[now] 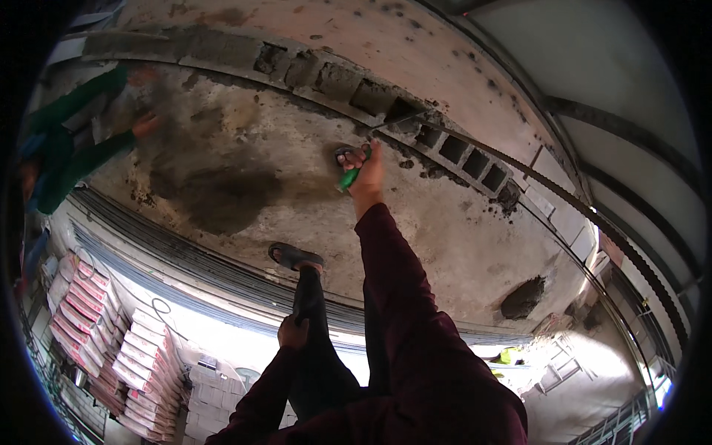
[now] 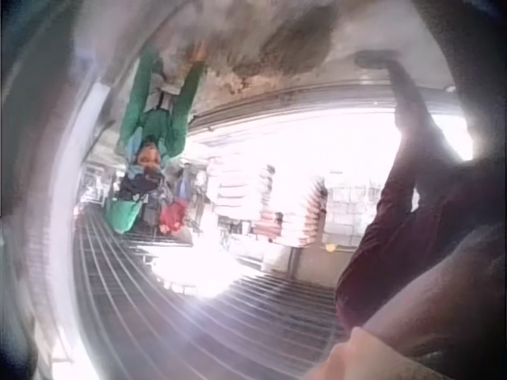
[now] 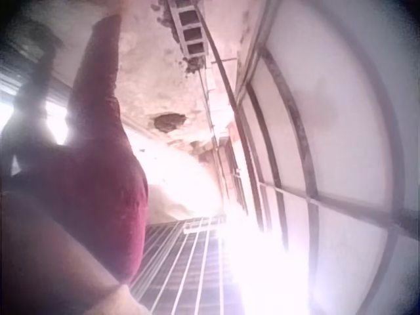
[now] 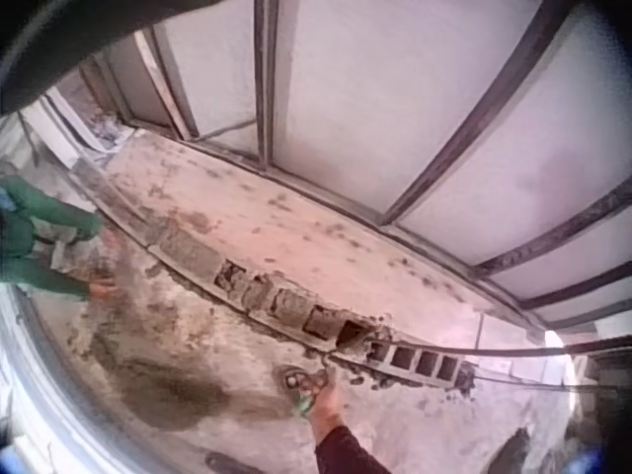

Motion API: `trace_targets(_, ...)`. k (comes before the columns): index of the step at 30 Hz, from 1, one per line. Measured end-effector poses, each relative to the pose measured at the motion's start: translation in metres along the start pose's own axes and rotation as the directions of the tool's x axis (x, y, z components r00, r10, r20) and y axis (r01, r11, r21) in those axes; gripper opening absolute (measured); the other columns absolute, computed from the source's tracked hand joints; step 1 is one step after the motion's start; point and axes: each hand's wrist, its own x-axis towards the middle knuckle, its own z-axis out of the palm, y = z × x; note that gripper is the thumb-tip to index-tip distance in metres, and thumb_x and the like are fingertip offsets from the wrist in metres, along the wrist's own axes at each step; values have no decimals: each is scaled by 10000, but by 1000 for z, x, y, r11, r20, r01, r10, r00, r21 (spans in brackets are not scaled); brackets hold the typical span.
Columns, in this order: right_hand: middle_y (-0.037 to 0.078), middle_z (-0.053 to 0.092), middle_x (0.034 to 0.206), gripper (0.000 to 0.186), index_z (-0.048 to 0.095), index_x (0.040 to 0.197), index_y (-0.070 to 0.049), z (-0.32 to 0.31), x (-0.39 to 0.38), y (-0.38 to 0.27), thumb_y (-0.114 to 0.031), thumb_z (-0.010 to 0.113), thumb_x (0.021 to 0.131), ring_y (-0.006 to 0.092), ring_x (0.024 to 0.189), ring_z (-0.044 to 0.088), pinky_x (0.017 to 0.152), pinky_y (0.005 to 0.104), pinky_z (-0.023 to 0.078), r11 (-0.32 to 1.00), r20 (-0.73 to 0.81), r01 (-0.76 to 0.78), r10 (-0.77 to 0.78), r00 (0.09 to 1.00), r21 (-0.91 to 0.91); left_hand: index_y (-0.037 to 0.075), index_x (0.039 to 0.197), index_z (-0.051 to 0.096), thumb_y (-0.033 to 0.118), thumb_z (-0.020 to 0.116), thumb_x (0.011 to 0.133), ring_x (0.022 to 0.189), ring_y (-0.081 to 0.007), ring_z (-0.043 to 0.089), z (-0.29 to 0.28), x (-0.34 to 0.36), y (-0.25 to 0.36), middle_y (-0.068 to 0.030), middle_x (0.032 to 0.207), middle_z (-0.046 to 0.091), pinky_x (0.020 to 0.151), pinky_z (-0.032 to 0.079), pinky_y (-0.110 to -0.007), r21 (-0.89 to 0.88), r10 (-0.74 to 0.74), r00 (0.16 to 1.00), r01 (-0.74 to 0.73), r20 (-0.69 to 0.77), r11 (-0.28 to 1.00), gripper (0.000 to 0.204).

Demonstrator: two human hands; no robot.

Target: The person uses a trowel to spread mortar along a linear channel on the floor. They then pick up a hollow concrete block and place it into the mortar bed, pressing it down to secure it. The person repeats this process, moving along the line to lay additional blocks.

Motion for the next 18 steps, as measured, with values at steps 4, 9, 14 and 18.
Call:
trace_targets(4,-55,342,610,273,440,805,-171,10,9,8,-371,583,923,68,497,363,479,256,341,998,158,8,2,987,-57,-10,1099,609,399,608,828,1016,-403,589,5,5,-12,-226,1023,630,887,470,-489,17,49,998,-48,-46,999,491)
trace_targets(9,-58,348,627,274,418,800,-178,42,42,-5,-370,569,925,74,503,360,500,258,339,1000,128,25,-27,991,12,-8,1091,620,397,613,823,1028,-391,591,2,10,-8,-225,1052,626,898,472,-477,42,61,998,-61,-10,997,485)
trace_targets(14,-54,360,636,282,416,793,-175,38,38,4,-374,562,930,85,510,368,501,253,344,978,-128,106,-84,988,177,0,1140,607,391,622,824,1067,-387,583,-1,12,-2,-224,1085,626,918,469,-474,70,8,998,-12,58,997,503)
trace_targets(18,-49,360,608,289,428,767,-173,21,15,18,-367,564,931,89,499,369,503,251,358,998,-3,9,-9,1000,60,6,1167,592,392,629,825,1083,-383,578,7,13,-3,-223,1092,627,920,466,-480,65,23,998,-27,63,998,518)
